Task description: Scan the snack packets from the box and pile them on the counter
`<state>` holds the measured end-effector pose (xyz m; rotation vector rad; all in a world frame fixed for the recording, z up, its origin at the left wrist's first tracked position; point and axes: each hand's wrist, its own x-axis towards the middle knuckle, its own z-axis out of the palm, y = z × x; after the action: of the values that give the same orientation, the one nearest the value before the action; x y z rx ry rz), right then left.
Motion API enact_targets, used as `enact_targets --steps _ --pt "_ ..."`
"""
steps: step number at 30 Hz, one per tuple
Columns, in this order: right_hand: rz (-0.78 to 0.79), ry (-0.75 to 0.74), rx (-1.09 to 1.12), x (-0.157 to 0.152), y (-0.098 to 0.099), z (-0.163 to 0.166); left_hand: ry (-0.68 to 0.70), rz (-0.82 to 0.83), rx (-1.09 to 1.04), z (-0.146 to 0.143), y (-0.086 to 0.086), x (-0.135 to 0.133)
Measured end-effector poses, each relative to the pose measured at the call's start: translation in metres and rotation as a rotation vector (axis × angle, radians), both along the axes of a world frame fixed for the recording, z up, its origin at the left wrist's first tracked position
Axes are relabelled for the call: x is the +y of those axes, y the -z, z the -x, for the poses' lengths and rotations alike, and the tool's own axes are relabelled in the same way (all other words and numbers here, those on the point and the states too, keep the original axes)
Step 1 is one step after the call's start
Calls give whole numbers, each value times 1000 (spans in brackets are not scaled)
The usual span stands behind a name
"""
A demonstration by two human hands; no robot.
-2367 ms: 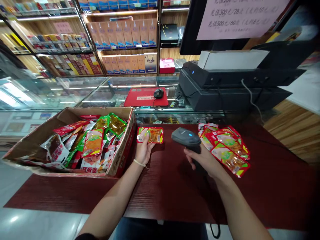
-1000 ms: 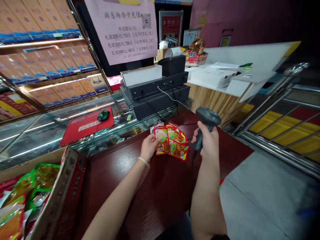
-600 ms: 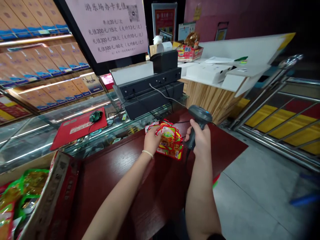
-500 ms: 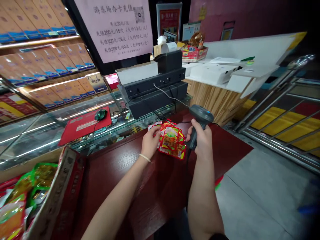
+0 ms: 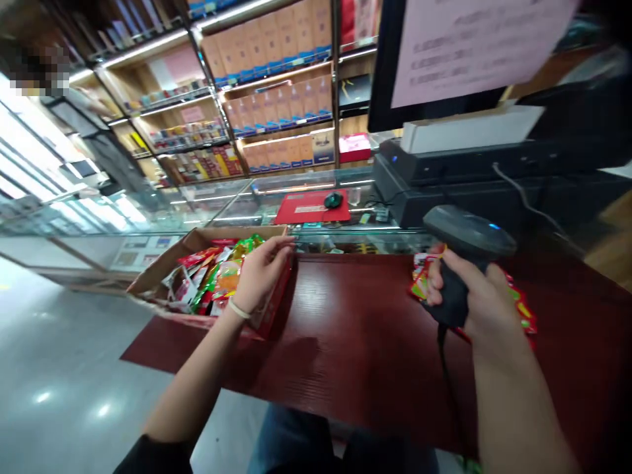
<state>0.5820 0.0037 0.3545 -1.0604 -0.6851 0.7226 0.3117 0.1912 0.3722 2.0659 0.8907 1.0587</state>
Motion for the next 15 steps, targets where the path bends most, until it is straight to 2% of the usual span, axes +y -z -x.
enact_targets --steps 3,7,11,15 --pt "54 -164 -41 27 -7 27 -162 -79 166 65 3 38" --pt "103 -320 -63 59 -17 63 -212 -106 421 128 17 86" --pt "135 -421 -77 78 -21 89 -170 -27 540 159 38 120" --pt "200 -453 -105 83 -18 99 -50 4 694 165 54 130"
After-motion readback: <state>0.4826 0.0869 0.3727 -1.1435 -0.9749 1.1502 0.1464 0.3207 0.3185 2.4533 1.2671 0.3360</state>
